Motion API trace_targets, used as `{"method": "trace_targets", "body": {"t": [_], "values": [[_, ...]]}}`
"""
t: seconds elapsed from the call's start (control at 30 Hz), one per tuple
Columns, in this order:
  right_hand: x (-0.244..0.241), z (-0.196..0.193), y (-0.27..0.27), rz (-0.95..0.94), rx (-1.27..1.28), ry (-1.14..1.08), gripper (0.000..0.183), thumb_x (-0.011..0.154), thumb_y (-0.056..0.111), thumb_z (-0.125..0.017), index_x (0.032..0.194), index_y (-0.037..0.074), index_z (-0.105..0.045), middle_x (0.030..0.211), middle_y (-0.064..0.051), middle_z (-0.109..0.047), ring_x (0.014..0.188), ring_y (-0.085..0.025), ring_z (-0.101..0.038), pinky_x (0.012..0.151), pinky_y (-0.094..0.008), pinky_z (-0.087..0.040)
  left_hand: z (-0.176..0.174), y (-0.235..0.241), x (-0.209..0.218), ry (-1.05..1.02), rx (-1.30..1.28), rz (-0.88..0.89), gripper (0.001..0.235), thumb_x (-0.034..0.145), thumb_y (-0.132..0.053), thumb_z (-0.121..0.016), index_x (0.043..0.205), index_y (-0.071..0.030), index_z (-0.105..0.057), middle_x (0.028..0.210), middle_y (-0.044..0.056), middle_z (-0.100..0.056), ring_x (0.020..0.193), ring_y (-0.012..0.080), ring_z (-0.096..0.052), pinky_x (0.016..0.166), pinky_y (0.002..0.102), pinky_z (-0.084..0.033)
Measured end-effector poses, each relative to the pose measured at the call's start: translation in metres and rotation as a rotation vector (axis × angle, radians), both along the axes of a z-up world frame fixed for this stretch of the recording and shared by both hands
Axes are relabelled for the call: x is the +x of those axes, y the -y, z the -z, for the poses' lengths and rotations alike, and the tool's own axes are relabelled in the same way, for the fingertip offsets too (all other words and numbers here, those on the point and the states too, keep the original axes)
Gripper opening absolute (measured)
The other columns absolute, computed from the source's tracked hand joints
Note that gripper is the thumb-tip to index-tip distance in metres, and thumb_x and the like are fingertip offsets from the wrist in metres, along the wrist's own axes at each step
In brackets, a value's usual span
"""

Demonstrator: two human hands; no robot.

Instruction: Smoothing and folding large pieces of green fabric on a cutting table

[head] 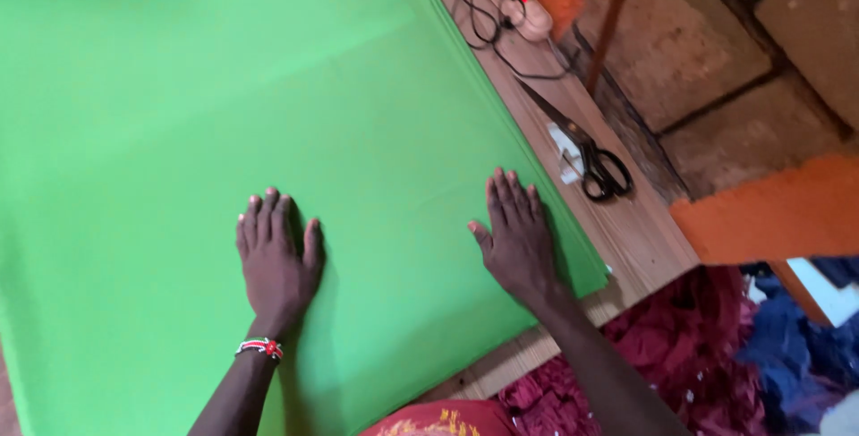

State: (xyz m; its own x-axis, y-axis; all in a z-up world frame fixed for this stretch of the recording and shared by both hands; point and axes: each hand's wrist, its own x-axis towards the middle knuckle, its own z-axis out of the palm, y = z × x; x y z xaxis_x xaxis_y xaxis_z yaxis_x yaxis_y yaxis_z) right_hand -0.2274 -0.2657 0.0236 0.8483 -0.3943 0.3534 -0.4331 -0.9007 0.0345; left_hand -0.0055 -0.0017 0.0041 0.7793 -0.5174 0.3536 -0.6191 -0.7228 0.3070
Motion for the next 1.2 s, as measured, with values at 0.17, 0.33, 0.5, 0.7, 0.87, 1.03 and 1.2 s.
{"method": "trace_targets", "body": {"t": [0.17, 0.33, 0.5, 0.7, 0.87, 1.03, 1.2], "values": [[-0.045, -0.008, 0.011, 0.109, 0.033, -0.055, 0.077, 0.099, 0.061, -0.052, 0.144, -0.002, -0.056, 0.148, -0.024, -0.057, 0.142, -0.038, -0.051, 0.12, -0.053, -0.035, -0.001, 0.0, 0.0, -0.001, 0.022, -0.016, 0.054, 0.105, -0.045, -0.055, 0.144, -0.007, -0.057, 0.156, 0.013, -0.053, 0.15, 0.033, -0.041, 0.128, 0.048, -0.024], [-0.077, 0.013, 0.036, 0.104, -0.055, 0.092, 0.078, 0.099, 0.058, -0.055, 0.148, -0.003, -0.055, 0.148, -0.024, -0.059, 0.138, -0.039, -0.055, 0.115, -0.049, -0.043, 0.005, -0.001, 0.003, 0.049, -0.005, -0.001, 0.054, 0.103, -0.044, -0.058, 0.143, -0.007, -0.058, 0.154, 0.013, -0.054, 0.148, 0.0341, -0.043, 0.126, 0.049, -0.026], [-0.079, 0.025, 0.043, 0.061, 0.08, 0.15, 0.08, 0.095, 0.053, -0.062, 0.147, -0.007, -0.053, 0.144, -0.03, -0.059, 0.133, -0.045, -0.057, 0.114, -0.051, -0.044, -0.001, 0.002, 0.001, 0.058, -0.017, 0.0, 0.052, 0.102, -0.041, -0.06, 0.141, -0.006, -0.059, 0.152, 0.015, -0.055, 0.146, 0.0359, -0.045, 0.125, 0.05, -0.027], [-0.079, 0.025, 0.043, 0.124, 0.167, 0.077, 0.085, 0.095, 0.054, -0.056, 0.154, -0.005, -0.043, 0.15, -0.028, -0.052, 0.136, -0.043, -0.053, 0.112, -0.051, -0.043, -0.006, 0.002, 0.0, 0.022, -0.073, 0.039, 0.051, 0.1, -0.036, -0.06, 0.141, -0.005, -0.058, 0.154, 0.014, -0.053, 0.148, 0.0344, -0.041, 0.125, 0.049, -0.026], [-0.076, 0.015, 0.043, 0.133, 0.18, 0.061, 0.083, 0.096, 0.053, -0.051, 0.157, -0.001, -0.038, 0.159, -0.022, -0.047, 0.14, -0.038, -0.05, 0.112, -0.045, -0.041, -0.009, 0.024, 0.011, 0.055, -0.043, -0.004, 0.051, 0.096, -0.037, -0.059, 0.137, -0.006, -0.06, 0.153, 0.011, -0.056, 0.147, 0.0332, -0.043, 0.121, 0.049, -0.03], [-0.082, 0.055, 0.061, 0.152, -0.013, 0.052, 0.092, 0.087, 0.063, -0.052, 0.157, 0.003, -0.043, 0.157, -0.016, -0.054, 0.132, -0.029, -0.061, 0.103, -0.039, -0.051, 0.002, 0.124, 0.04, -0.09, -0.229, 0.299, 0.047, 0.093, -0.034, -0.065, 0.124, 0.0, -0.06, 0.135, 0.029, -0.057, 0.135, 0.0486, -0.046, 0.117, 0.057, -0.032], [-0.094, 0.117, 0.101, 0.131, -0.186, 0.098, 0.101, 0.08, 0.073, -0.053, 0.154, 0.005, -0.05, 0.154, -0.012, -0.059, 0.12, -0.024, -0.069, 0.09, -0.036, -0.055, 0.027, 0.292, 0.024, -0.108, -0.276, 0.497, 0.069, 0.082, -0.037, -0.079, 0.13, 0.004, -0.051, 0.144, 0.034, -0.048, 0.139, 0.0521, -0.039, 0.119, 0.062, -0.028]]}}
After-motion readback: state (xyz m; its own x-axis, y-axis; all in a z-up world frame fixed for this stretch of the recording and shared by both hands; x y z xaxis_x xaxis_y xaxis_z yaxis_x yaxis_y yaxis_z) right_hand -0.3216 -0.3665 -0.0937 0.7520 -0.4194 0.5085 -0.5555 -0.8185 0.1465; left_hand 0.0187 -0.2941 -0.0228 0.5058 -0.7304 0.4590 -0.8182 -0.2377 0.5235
